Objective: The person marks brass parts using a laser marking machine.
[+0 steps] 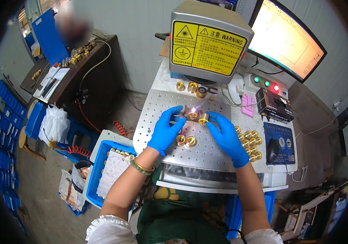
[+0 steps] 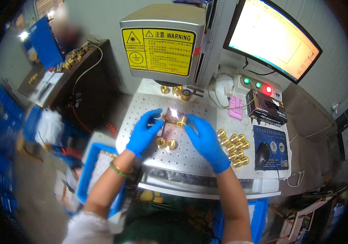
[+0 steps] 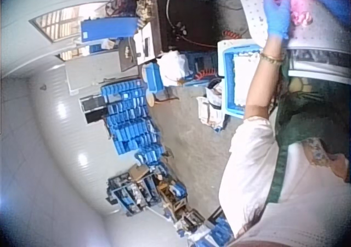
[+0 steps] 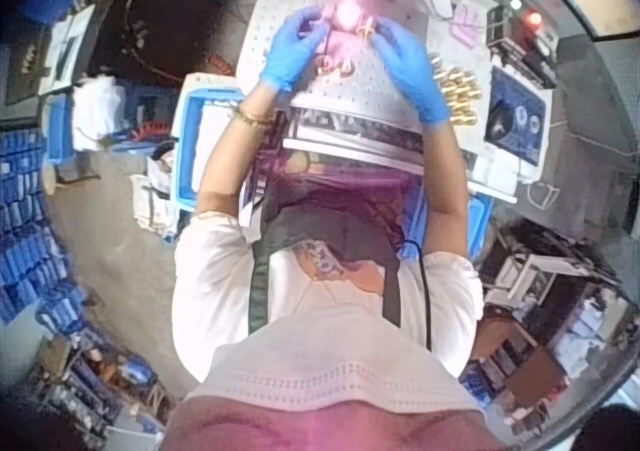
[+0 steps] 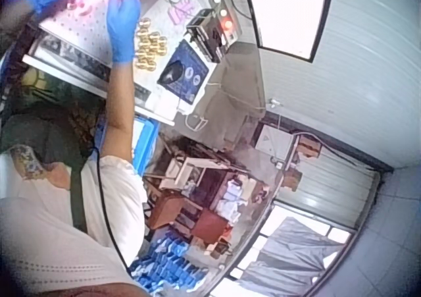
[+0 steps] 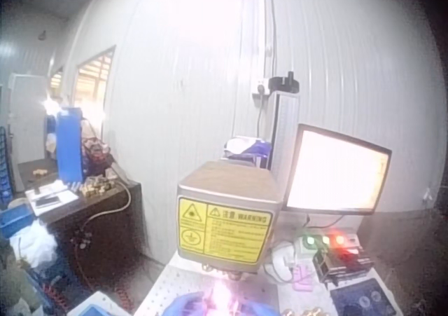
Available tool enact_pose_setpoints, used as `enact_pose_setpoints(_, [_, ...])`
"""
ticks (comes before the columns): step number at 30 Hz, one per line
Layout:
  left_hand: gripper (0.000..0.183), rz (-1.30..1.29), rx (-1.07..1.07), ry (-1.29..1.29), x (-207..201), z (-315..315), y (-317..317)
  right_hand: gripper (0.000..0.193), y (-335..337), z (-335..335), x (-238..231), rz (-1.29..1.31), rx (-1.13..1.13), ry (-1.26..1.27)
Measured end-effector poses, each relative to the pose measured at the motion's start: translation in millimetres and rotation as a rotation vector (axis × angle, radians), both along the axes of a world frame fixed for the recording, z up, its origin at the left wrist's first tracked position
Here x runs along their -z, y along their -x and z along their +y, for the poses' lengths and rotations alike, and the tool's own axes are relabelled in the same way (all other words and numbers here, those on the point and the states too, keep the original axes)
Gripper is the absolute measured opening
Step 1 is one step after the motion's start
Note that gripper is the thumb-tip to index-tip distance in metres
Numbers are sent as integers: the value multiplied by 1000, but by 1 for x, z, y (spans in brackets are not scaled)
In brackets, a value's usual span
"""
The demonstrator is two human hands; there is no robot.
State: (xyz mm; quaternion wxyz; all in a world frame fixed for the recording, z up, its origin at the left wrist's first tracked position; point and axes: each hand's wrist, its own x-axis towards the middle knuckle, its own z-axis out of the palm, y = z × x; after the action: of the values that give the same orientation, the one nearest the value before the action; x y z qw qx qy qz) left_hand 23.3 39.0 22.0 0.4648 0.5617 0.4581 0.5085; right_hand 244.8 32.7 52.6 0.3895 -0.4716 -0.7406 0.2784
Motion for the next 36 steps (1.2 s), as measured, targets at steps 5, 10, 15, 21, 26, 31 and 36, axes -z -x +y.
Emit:
enact_pose_setpoints(5, [49,236,-64,-131,16,8,-1,33,-2,2,5,-7,24,-87])
enact_pose_setpoints(10, [55,396,-51,-240,20,16,0,35,-4,6,10,-26,36,-80])
enact_pose_setpoints(15, [61,516,-34,-319,21,20,0,35,-4,10,18,-62,56,-115])
enact_pose_setpoints(21, [63,553,-12,-373,22,25,-1,34,-1,14,21,-73,68,-144])
enact_pose_setpoints(26, [66,660,7,-409,19,31,-3,31,1,16,19,-115,72,-174])
enact_pose_setpoints(31, [66,704,0,-436,15,39,-8,31,0,21,21,-122,62,-183])
enact_pose_setpoints(36, [69,710,-14,-507,11,46,-15,31,-1,25,23,-137,71,-226])
